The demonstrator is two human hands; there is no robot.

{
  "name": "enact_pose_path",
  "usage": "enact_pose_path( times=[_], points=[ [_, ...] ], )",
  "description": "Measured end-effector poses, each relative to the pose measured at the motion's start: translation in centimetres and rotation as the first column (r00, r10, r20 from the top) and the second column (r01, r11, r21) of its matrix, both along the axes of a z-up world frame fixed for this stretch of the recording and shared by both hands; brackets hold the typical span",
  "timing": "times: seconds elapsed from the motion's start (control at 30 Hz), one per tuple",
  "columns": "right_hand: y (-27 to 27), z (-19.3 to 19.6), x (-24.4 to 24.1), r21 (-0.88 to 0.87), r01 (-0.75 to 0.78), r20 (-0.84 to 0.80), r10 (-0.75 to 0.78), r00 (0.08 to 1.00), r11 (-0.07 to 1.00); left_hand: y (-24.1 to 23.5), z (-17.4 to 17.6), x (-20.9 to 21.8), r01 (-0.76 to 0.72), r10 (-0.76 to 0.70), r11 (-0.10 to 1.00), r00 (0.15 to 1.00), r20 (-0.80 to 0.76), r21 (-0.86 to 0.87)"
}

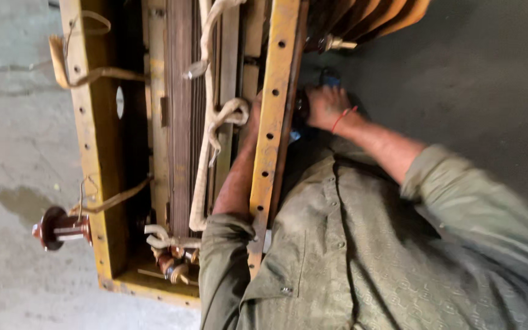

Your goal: The person installs ceramic insulators onto a yellow metal frame of an electrical transformer. They pick up insulators, align them with threaded studs, and screw them on by hand, repeating the process for multiple units.

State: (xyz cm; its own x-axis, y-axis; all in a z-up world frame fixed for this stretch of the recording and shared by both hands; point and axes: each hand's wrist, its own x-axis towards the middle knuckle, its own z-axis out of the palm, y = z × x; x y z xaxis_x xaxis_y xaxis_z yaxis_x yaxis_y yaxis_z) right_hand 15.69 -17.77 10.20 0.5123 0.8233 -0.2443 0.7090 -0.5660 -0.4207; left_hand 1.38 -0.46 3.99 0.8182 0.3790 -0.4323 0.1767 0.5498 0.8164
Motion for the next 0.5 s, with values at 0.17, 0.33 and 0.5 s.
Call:
enact_pose_path(
  times=[0.17, 0.33, 0.5],
  points=[
    [2.5, -3.8, 5.7, -0.459, -0.234, -0.776, -0.259, 0.575, 0.857, -0.2, 1.5, 0.4, 0.117, -0.117, 0.962, 0.993, -0.015, 0.246],
    [2.5, 0.1, 5.1, -0.426, -0.116, -0.746, -0.276, 0.606, 0.897, -0.6, 0.5, -0.1, 0.062, -0.075, 0.964, 0.996, 0.041, 0.260],
    [-0.6, 2.2, -2.0, 0.232, 0.055, 0.171, -0.096, 0.981, 0.971, -0.9, -0.8, 0.2, 0.016, -0.031, 0.956, 0.999, 0.044, 0.294]
  ],
)
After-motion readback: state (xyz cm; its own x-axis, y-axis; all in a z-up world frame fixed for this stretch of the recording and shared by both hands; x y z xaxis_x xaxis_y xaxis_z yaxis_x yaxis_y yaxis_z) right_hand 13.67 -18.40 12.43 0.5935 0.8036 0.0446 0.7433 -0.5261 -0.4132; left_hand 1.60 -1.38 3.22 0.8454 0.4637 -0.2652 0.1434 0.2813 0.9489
